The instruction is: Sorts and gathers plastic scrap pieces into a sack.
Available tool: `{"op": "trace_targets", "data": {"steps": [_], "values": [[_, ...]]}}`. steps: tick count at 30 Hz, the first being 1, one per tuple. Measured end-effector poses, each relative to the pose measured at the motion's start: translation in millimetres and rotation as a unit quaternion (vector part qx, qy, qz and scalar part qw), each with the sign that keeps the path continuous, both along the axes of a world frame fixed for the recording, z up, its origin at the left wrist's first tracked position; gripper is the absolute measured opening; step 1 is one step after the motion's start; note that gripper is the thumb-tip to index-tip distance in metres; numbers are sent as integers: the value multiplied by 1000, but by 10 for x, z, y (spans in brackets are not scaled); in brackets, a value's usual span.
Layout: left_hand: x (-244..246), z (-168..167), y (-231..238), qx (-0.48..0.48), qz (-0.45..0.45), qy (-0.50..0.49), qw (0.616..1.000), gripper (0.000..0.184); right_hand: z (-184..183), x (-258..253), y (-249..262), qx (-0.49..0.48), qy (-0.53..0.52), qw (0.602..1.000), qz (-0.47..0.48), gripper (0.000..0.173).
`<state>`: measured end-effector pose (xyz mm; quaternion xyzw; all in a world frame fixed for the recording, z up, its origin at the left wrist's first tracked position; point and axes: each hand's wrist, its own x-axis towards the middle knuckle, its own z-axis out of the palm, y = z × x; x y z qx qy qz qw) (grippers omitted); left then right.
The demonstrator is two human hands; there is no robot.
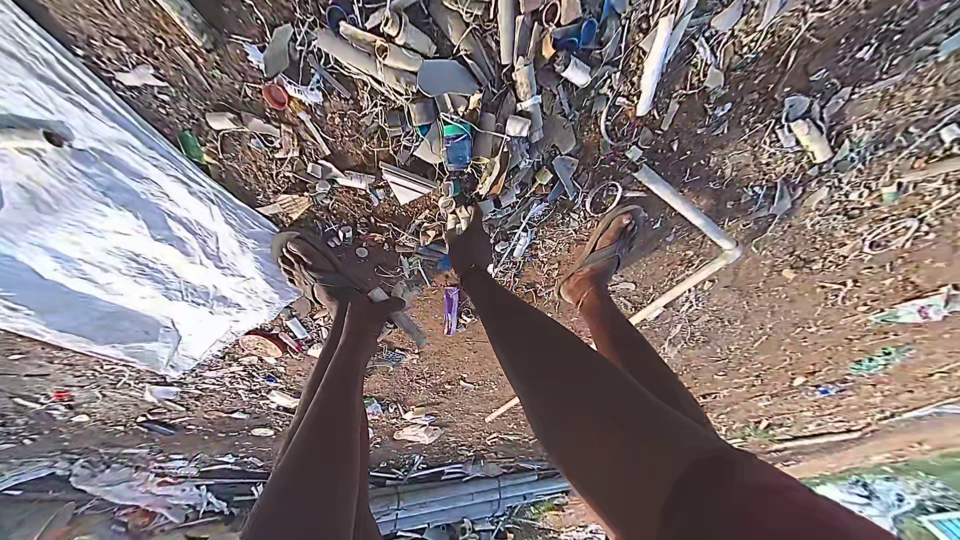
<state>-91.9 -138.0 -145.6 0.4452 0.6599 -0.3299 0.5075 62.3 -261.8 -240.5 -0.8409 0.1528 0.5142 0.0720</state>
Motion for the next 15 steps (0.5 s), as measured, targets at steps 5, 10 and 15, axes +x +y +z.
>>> {"op": "trace_targets", "data": {"steps": [5,10,15], "values": [[-144,-90,126,16,21,-15,1000,49,64,77,-80,23,-21,1000,3,62],[217,227,225,11,78,-65,995,36,530,97,-419,158,-7,977,-140,66],[505,742,582,0,223,-137,965,31,1350,196,305,265,118,927,-240,44]]}}
